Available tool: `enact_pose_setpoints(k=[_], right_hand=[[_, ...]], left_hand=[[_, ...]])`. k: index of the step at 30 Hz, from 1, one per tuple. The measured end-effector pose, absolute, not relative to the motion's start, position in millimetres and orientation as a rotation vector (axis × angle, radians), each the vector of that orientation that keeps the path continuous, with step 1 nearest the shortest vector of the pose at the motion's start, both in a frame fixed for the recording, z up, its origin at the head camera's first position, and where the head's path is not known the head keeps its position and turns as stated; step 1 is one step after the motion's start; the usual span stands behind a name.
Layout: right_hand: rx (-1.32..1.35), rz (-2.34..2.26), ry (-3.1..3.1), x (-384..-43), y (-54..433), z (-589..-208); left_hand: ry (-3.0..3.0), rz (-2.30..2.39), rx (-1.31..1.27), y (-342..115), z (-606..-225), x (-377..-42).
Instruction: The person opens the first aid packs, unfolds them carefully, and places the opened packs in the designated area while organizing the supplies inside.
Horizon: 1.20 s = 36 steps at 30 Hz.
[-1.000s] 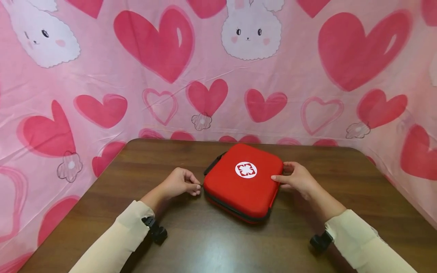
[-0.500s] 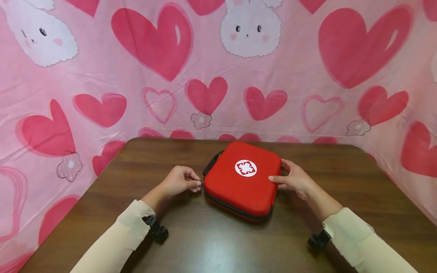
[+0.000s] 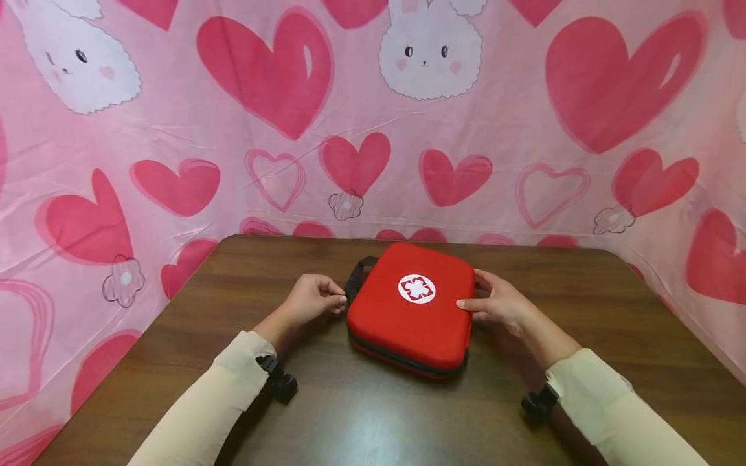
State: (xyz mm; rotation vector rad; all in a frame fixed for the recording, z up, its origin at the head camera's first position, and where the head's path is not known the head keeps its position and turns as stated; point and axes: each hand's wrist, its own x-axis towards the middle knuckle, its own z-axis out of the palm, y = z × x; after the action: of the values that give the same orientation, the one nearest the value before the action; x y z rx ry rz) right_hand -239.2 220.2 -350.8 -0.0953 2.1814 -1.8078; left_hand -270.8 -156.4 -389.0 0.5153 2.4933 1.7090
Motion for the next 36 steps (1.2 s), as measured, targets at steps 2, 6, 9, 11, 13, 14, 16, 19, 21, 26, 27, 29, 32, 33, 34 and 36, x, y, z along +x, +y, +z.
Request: enact_pose_setpoints(k=[2, 6, 9, 11, 13, 14, 16, 19, 21, 26, 27, 29, 32, 33, 34, 36], right_hand=[[-0.105, -1.803, 2.178, -241.5, 220.6, -352.2], [-0.122, -1.794, 2.173, -244.9, 221.3, -353.1], [-0.134, -1.760, 2.182, -247.3, 221.0, -352.4], [-0.142, -1.731, 2.191, -249.4, 221.1, -351.2], [-0.148, -1.701, 2.199, -251.8, 221.7, -349.7], [-0.149, -1.691, 2.198, -252.9, 222.2, -349.0], [-0.154, -1.673, 2.196, -255.2, 223.7, -347.8], [-0.167, -1.679, 2.173, -259.1, 225.8, -347.4], [-0.182, -1.685, 2.156, -261.5, 227.4, -347.5], [-0.187, -1.681, 2.135, -265.1, 231.8, -348.1], [-0.189, -1.677, 2.133, -265.3, 232.3, -348.2], [-0.185, -1.678, 2.131, -265.6, 233.2, -348.4], [-0.185, -1.684, 2.125, -266.1, 233.0, -348.6], [-0.188, -1.682, 2.129, -266.4, 233.0, -348.6], [-0.180, -1.683, 2.131, -266.8, 232.8, -348.7], [-0.187, -1.678, 2.131, -267.3, 232.1, -348.5]], left_hand=[[2.515, 1.706, 0.504, -154.9, -389.2, -274.2], [2.541, 1.687, 0.484, -152.0, -388.9, -281.6], [2.538, 1.679, 0.461, -152.0, -388.6, -285.3], [2.539, 1.674, 0.442, -152.2, -388.4, -287.4], [2.549, 1.664, 0.438, -152.3, -388.5, -289.3], [2.554, 1.659, 0.434, -152.1, -388.3, -290.0], [2.564, 1.650, 0.442, -151.3, -387.5, -291.0], [2.564, 1.646, 0.437, -150.4, -385.4, -291.6], [2.547, 1.649, 0.433, -150.5, -384.0, -292.4], [2.462, 1.653, 0.436, -152.2, -382.1, -294.3], [2.446, 1.657, 0.435, -152.6, -382.1, -294.5], [2.434, 1.663, 0.440, -152.8, -382.1, -294.8], [2.452, 1.671, 0.410, -151.9, -382.6, -295.9], [2.469, 1.669, 0.411, -151.3, -382.7, -296.5], [2.487, 1.666, 0.405, -150.6, -382.8, -297.2], [2.532, 1.650, 0.399, -149.1, -382.9, -299.4]])
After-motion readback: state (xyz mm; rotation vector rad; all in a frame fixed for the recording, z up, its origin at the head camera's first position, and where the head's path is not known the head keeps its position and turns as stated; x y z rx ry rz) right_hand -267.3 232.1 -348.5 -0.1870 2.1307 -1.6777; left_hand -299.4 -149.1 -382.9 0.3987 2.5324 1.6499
